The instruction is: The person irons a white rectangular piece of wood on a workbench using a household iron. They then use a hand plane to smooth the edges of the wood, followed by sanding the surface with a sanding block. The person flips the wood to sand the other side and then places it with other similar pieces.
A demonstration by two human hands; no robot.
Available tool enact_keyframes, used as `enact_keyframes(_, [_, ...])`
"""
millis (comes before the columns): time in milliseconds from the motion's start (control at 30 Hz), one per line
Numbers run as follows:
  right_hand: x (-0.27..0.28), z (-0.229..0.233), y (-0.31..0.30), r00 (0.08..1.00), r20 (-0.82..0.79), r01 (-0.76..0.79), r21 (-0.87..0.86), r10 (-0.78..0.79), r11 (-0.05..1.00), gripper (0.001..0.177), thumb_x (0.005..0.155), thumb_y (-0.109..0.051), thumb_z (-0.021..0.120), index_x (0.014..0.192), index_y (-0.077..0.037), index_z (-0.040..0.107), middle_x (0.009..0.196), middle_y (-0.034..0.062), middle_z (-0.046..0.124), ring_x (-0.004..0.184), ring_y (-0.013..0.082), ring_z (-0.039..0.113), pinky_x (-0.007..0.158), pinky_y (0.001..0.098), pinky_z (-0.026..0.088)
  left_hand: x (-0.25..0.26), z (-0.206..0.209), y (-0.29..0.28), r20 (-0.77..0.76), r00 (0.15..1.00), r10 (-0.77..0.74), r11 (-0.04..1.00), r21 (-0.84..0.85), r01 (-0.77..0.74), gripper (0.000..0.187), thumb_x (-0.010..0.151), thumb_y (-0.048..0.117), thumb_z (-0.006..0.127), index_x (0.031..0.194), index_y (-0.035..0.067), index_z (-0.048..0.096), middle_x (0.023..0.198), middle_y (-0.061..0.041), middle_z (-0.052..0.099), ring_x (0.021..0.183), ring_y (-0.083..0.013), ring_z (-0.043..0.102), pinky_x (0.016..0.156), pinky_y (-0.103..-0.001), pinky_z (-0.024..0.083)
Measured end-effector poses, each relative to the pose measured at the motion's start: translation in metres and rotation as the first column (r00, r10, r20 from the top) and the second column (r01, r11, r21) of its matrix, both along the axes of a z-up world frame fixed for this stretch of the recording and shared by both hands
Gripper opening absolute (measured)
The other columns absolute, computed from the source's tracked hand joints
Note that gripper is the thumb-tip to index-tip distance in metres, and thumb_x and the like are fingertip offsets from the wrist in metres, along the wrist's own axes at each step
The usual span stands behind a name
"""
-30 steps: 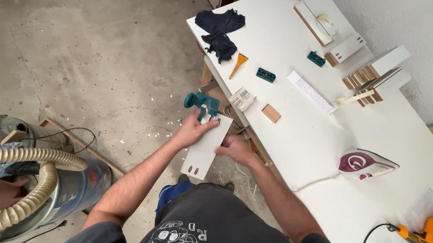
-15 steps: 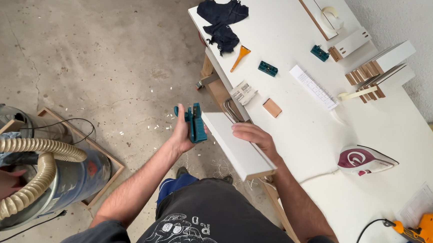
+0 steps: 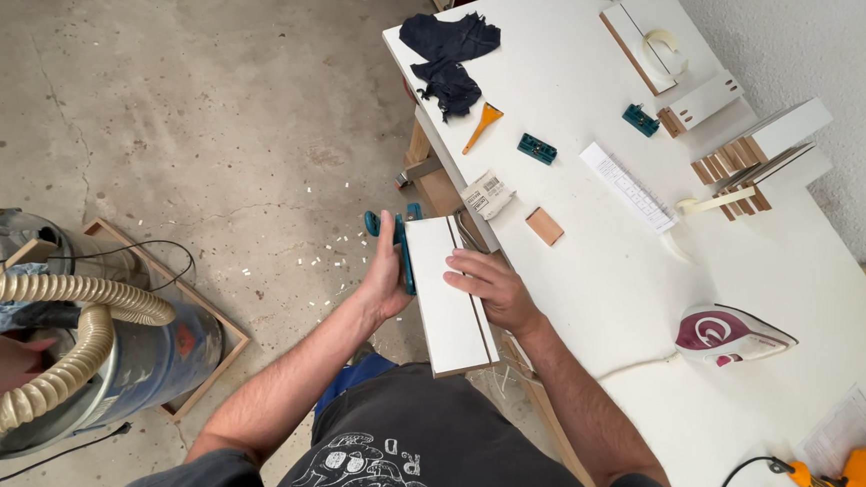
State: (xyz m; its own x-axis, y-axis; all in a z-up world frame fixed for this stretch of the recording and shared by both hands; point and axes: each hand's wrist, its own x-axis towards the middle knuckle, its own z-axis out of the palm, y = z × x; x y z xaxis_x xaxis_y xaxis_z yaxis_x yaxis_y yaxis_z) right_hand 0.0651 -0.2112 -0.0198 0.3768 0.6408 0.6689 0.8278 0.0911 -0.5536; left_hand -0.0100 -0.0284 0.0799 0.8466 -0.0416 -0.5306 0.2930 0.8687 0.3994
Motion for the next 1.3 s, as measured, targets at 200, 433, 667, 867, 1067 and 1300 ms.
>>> enact_keyframes(200, [0.001,-0.019,0.005,0.991,0.121,0.055,-0.061,-0.047,0.997,0.018,0.097,-0.018,0.069,0.11,-0.01,0.079,0.121,0.0115,0.074,0.116,0.0356,0.068,0.096,0.0445,0.057,0.031,-0.105,0.006,-0.044,0.999,-0.009,0.936,0.35,0.024,0.063,0.087,0.052,0.079,0.116,0.003,0.051,0.1,-0.015,0.075,0.084,-0.0279,0.077,0.071,-0.048,0.065])
enact_keyframes(433, [0.014,-0.015,-0.014,0.988,0.017,-0.125,-0.518,0.156,0.846,0.033,0.088,0.001,0.07,0.118,-0.01,0.075,0.13,0.0129,0.07,0.128,0.03,0.061,0.109,0.0403,0.051,0.045,-0.135,0.061,-0.114,0.913,-0.391,0.292,0.926,0.241,0.062,0.077,0.053,0.088,0.117,0.013,0.065,0.094,-0.014,0.072,0.095,-0.031,0.074,0.081,-0.046,0.059])
enact_keyframes(667, [0.046,0.092,0.014,0.985,-0.171,-0.133,-0.638,0.029,0.759,0.115,0.067,-0.046,0.094,0.156,-0.008,0.032,0.157,0.0205,0.039,0.149,0.0389,0.033,0.125,0.0543,0.023,0.032,-0.09,0.069,-0.022,0.491,-0.871,0.084,0.977,0.195,0.044,0.086,0.041,0.083,0.105,0.009,0.06,0.091,-0.013,0.069,0.088,-0.0305,0.069,0.079,-0.045,0.057])
enact_keyframes(867, [0.049,0.085,0.021,0.95,-0.162,-0.311,-0.549,0.266,0.776,0.091,0.073,-0.04,0.091,0.146,-0.009,0.046,0.143,0.0147,0.056,0.144,0.035,0.042,0.124,0.0557,0.021,0.029,-0.103,0.066,0.113,0.361,-0.926,0.162,0.981,0.109,0.041,0.087,0.037,0.083,0.106,0.007,0.062,0.093,-0.011,0.067,0.09,-0.027,0.067,0.082,-0.044,0.055])
enact_keyframes(1067, [0.046,0.069,0.022,0.922,-0.387,-0.256,-0.557,0.026,0.79,0.137,0.056,-0.049,0.097,0.161,-0.013,0.017,0.165,0.0167,0.028,0.154,0.0387,0.021,0.127,0.0568,0.013,0.03,-0.115,0.07,0.078,0.451,-0.889,0.162,0.975,0.15,0.047,0.086,0.04,0.084,0.109,0.007,0.061,0.096,-0.018,0.069,0.093,-0.0341,0.069,0.082,-0.05,0.055])
enact_keyframes(1300, [-0.032,-0.02,0.019,0.467,-0.845,-0.148,-0.365,-0.261,0.919,0.039,0.082,-0.019,0.09,0.113,-0.003,0.074,0.105,0.0165,0.078,0.102,0.0231,0.073,0.095,0.0405,0.058,0.03,-0.125,0.052,0.254,0.921,-0.297,0.744,0.666,0.056,0.035,0.083,0.023,0.088,0.104,0.014,0.061,0.084,-0.008,0.078,0.075,-0.0192,0.077,0.067,-0.036,0.064])
